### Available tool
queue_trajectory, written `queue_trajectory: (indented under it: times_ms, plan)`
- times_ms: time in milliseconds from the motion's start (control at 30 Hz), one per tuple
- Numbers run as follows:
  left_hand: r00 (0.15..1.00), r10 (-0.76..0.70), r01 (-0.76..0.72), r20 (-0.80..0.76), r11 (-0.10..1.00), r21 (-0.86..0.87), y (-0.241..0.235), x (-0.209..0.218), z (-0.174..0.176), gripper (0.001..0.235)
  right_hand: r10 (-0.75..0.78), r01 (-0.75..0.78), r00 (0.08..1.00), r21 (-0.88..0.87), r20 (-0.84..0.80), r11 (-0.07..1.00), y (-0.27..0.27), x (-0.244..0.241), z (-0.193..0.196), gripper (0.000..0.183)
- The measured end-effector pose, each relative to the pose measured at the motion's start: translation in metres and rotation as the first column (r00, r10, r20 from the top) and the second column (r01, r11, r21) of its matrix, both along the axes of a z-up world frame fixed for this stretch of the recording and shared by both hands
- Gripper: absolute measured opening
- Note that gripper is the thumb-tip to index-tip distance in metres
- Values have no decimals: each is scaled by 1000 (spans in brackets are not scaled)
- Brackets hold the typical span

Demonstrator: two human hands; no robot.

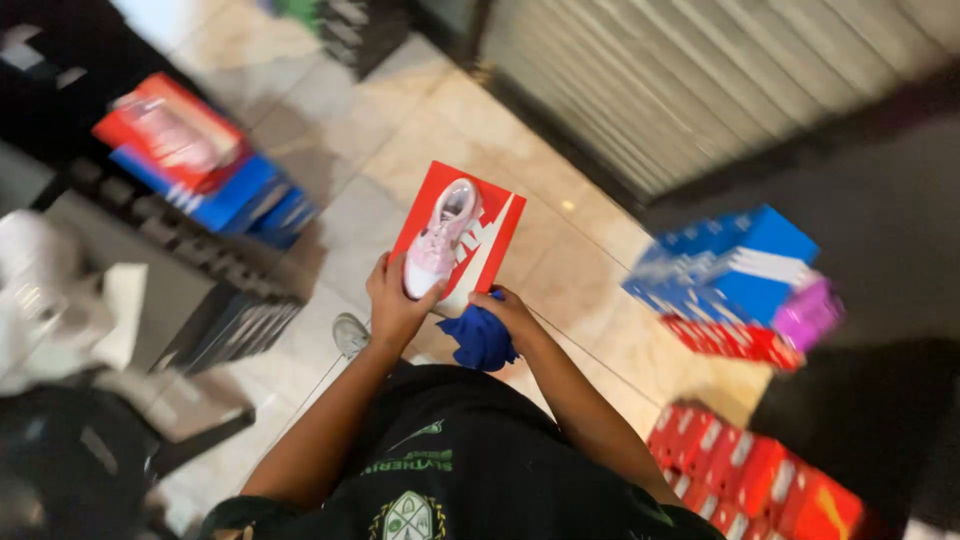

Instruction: Cleaning and organizing shoe boxes and shoes in a warehouse

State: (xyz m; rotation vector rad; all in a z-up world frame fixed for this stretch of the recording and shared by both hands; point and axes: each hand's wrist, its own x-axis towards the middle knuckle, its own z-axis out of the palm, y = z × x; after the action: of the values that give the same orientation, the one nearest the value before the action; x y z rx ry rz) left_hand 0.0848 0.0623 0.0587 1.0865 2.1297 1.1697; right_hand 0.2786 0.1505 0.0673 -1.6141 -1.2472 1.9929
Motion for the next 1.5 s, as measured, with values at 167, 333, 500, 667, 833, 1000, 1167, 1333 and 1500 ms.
queue_trajectory:
  times_ms: [167,333,500,667,833,1000,1167,1333,1500]
  plan:
    - [932,2,136,-363,925,354,85,108,-29,85,-232,232,973,28,-11,972,24,123,-6,85]
    - [907,-338,404,-253,867,290,141,206,0,86,-526,526,849,-6,-45,850,30,219,24,85]
    - [774,-624,632,-106,772,73,209,287,-3,89,-699,698,715,-33,-21,715,53,291,46,87]
    - [625,-780,780,-40,626,-24,282,362,2,90,-795,793,607,-57,-18,607,98,360,33,86]
    - [501,-865,860,40,492,-136,358,425,0,91,-847,845,531,-86,21,528,147,432,-10,84]
    - [404,-910,900,92,377,-219,427,497,-39,90,-865,861,501,-112,15,496,202,495,-29,80]
    - [489,-860,822,150,397,-408,453,583,-71,91,-806,798,593,-137,6,586,250,588,-60,85]
    - [620,-770,760,149,543,-357,469,673,-144,94,-657,644,753,-230,22,730,293,713,-181,68]
    - [766,-635,627,99,706,-328,510,756,-204,98,-514,515,856,-185,59,837,396,793,-174,91]
